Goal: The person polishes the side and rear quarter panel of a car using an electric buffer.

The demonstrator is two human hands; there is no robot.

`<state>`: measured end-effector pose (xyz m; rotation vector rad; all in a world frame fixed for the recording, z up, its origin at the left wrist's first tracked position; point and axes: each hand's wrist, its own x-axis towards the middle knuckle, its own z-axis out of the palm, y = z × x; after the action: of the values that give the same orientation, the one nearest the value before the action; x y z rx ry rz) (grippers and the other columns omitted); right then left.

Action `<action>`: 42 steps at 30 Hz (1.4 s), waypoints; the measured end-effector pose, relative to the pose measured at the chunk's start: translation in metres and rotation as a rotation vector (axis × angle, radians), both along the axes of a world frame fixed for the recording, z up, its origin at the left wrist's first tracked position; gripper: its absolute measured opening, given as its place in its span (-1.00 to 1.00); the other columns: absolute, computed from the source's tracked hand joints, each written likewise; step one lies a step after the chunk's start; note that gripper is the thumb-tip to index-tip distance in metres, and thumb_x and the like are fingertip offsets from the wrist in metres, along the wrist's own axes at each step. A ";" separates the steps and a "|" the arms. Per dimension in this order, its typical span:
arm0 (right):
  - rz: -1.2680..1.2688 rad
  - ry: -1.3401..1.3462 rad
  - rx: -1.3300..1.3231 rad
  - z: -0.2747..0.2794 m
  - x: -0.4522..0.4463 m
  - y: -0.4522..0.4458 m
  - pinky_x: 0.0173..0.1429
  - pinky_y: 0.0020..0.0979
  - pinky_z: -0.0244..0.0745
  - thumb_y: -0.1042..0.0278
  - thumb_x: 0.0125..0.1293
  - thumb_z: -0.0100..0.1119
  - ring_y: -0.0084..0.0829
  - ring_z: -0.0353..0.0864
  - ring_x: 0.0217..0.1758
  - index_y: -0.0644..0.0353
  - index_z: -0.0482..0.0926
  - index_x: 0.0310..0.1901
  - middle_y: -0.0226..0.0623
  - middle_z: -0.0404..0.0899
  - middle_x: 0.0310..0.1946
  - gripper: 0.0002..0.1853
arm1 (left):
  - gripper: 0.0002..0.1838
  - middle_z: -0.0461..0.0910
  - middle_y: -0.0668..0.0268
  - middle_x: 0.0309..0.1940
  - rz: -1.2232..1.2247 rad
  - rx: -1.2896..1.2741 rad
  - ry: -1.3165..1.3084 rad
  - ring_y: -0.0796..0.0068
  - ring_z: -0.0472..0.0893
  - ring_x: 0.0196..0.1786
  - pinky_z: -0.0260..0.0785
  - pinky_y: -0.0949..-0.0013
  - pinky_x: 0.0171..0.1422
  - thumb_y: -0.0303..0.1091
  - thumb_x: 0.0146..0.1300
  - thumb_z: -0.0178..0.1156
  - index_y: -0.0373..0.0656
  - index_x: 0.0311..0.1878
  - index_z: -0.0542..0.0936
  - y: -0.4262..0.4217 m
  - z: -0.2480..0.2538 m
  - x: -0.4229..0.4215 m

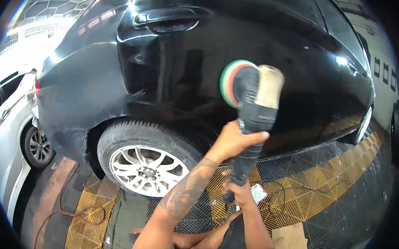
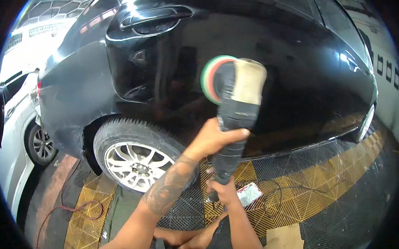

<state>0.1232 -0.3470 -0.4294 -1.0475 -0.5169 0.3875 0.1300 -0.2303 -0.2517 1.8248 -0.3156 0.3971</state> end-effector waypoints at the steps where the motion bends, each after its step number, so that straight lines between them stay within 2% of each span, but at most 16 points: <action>1: 0.014 -0.003 -0.014 -0.008 0.000 -0.003 -0.31 -0.35 0.54 0.47 0.15 0.39 -0.47 0.64 -0.45 0.28 0.60 0.04 -0.29 0.65 -0.42 -0.61 | -0.36 0.77 0.14 -0.21 0.088 0.116 0.034 0.31 0.76 -0.07 0.58 0.28 0.10 0.06 0.11 0.53 -0.35 0.02 0.68 -0.010 0.007 -0.010; 3: -0.014 0.053 0.038 -0.024 -0.001 -0.006 -0.27 -0.34 0.54 0.56 0.12 0.32 -0.43 0.64 -0.46 0.28 0.60 0.02 -0.29 0.63 -0.46 -0.62 | -0.26 0.74 -0.05 -0.06 0.463 0.574 -0.155 -0.02 0.76 -0.01 0.58 0.16 0.19 0.06 0.08 0.55 -0.37 0.15 0.61 -0.014 0.007 -0.029; 5: 0.016 0.034 0.022 -0.040 -0.003 0.000 -0.23 -0.30 0.55 0.54 0.16 0.31 -0.40 0.64 -0.46 0.28 0.59 0.04 -0.30 0.61 -0.47 -0.63 | -0.20 0.66 -0.08 0.13 0.533 0.385 -0.627 -0.02 0.69 0.16 0.48 0.08 0.36 0.01 0.05 0.55 -0.34 0.24 0.55 -0.008 0.005 -0.041; 6: 0.035 0.060 0.044 -0.049 -0.007 0.009 -0.23 -0.30 0.55 0.54 0.17 0.31 -0.40 0.64 -0.45 0.28 0.58 0.04 -0.30 0.61 -0.46 -0.63 | -0.20 0.66 -0.08 0.13 0.547 0.394 -0.622 -0.02 0.69 0.16 0.48 0.08 0.36 0.01 0.05 0.55 -0.34 0.24 0.55 -0.002 0.012 -0.045; 8: 0.041 0.062 0.069 -0.059 -0.018 0.033 -0.23 -0.31 0.56 0.55 0.20 0.33 -0.42 0.64 -0.43 0.29 0.55 0.06 -0.32 0.61 -0.45 -0.63 | -0.21 0.58 -0.09 0.25 0.556 0.580 -1.004 -0.02 0.58 0.32 0.31 -0.03 0.52 -0.05 0.06 0.55 -0.31 0.28 0.52 0.013 0.035 -0.044; 10: 0.052 0.022 0.063 -0.065 -0.026 0.064 -0.25 -0.31 0.57 0.57 0.19 0.32 -0.43 0.64 -0.43 0.30 0.56 0.05 -0.32 0.60 -0.44 -0.64 | -0.27 0.60 -0.03 0.24 0.478 0.604 -0.978 -0.03 0.54 0.36 0.22 -0.10 0.57 -0.10 0.09 0.52 -0.26 0.28 0.53 0.039 0.046 -0.029; 13: 0.068 -0.066 0.038 -0.064 -0.033 0.102 -0.29 -0.35 0.56 0.57 0.20 0.32 -0.47 0.64 -0.41 0.30 0.57 0.04 -0.32 0.61 -0.43 -0.66 | -0.45 0.73 0.08 0.02 0.332 0.577 -0.880 0.13 0.72 0.12 0.50 0.15 0.33 -0.21 0.13 0.47 -0.27 0.16 0.62 0.089 0.069 -0.031; 15: 0.027 -0.198 -0.164 -0.069 -0.034 0.126 -0.03 -0.29 0.61 0.44 0.16 0.41 -0.37 0.69 -0.23 0.31 0.56 0.00 -0.35 0.64 -0.36 -0.62 | -0.49 0.72 0.14 0.07 0.342 0.566 -0.905 0.27 0.71 0.13 0.49 0.20 0.33 -0.24 0.16 0.39 -0.26 0.17 0.63 0.119 0.085 -0.054; 17: 0.116 -0.190 -0.151 -0.027 -0.047 0.134 0.07 -0.30 0.59 0.35 0.12 0.45 -0.32 0.72 -0.10 0.34 0.61 -0.02 -0.24 0.71 -0.27 -0.59 | -0.51 0.73 0.14 0.08 0.299 0.404 -0.829 0.31 0.71 0.10 0.52 0.25 0.30 -0.27 0.17 0.33 -0.29 0.16 0.66 0.141 0.102 -0.081; 19: 0.002 -0.477 -0.305 -0.003 -0.060 0.141 -0.02 -0.26 0.62 0.25 0.15 0.45 -0.26 0.74 -0.19 0.39 0.59 0.06 -0.13 0.73 -0.29 -0.50 | -0.53 0.73 0.06 0.05 0.278 0.344 -0.743 0.30 0.72 0.06 0.55 0.29 0.25 -0.30 0.20 0.28 -0.37 0.14 0.66 0.169 0.114 -0.106; 23: 0.088 -0.402 -0.318 0.002 -0.062 0.162 0.05 -0.22 0.60 0.23 0.08 0.42 -0.28 0.75 -0.10 0.42 0.63 -0.06 0.03 0.76 -0.18 -0.53 | -0.57 0.73 -0.01 0.00 0.543 0.232 -0.682 0.31 0.73 -0.01 0.58 0.31 0.18 -0.33 0.24 0.33 -0.44 0.09 0.64 0.190 0.103 -0.122; 25: 0.131 -0.425 -0.313 -0.004 -0.055 0.156 0.12 -0.17 0.61 0.23 0.06 0.39 0.02 0.77 0.03 0.38 0.64 0.04 0.17 0.74 -0.12 -0.48 | -0.58 0.74 0.00 -0.01 0.506 0.233 -0.655 0.31 0.73 -0.01 0.58 0.31 0.17 -0.35 0.23 0.35 -0.44 0.08 0.65 0.175 0.092 -0.114; 31: 0.049 -0.256 -0.126 -0.124 -0.041 0.150 0.06 -0.24 0.59 0.28 0.07 0.49 -0.34 0.71 -0.14 0.35 0.63 -0.04 -0.16 0.75 -0.21 -0.54 | -0.68 0.78 0.15 -0.16 0.273 0.437 -0.555 0.40 0.74 -0.13 0.56 0.35 0.07 -0.36 0.12 0.48 -0.29 -0.07 0.76 0.090 0.043 -0.050; 35: 0.149 -0.048 0.112 -0.185 -0.036 0.145 0.05 -0.30 0.54 0.40 0.17 0.45 -0.45 0.59 -0.08 0.24 0.59 -0.06 -0.33 0.66 -0.17 -0.68 | -0.72 0.78 0.10 -0.22 -0.010 0.554 -0.401 0.09 0.76 -0.17 0.59 0.21 -0.01 -0.31 0.10 0.43 -0.22 -0.13 0.77 0.021 -0.024 0.013; 37: 0.042 0.015 0.283 -0.185 -0.042 0.142 -0.01 -0.34 0.53 0.50 0.22 0.38 -0.50 0.58 -0.12 0.19 0.59 -0.13 -0.36 0.65 -0.17 -0.79 | -0.73 0.78 0.08 -0.27 -0.049 0.631 -0.424 0.12 0.77 -0.23 0.58 0.22 -0.06 -0.29 0.15 0.44 -0.24 -0.13 0.77 -0.006 -0.058 0.040; 42: -0.060 -0.257 0.074 -0.210 -0.032 0.142 -0.04 -0.38 0.49 0.57 0.26 0.33 -0.54 0.55 -0.19 0.17 0.59 -0.19 -0.41 0.62 -0.24 -0.86 | -0.76 0.76 0.06 -0.30 -0.051 0.638 -0.420 0.08 0.75 -0.26 0.58 0.21 -0.08 -0.32 0.14 0.43 -0.23 -0.16 0.78 -0.023 -0.055 0.049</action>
<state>0.0909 -0.2051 -0.6390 -1.0446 -0.7220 0.1792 0.1788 -0.2531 -0.3070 2.3358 -0.8535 0.7033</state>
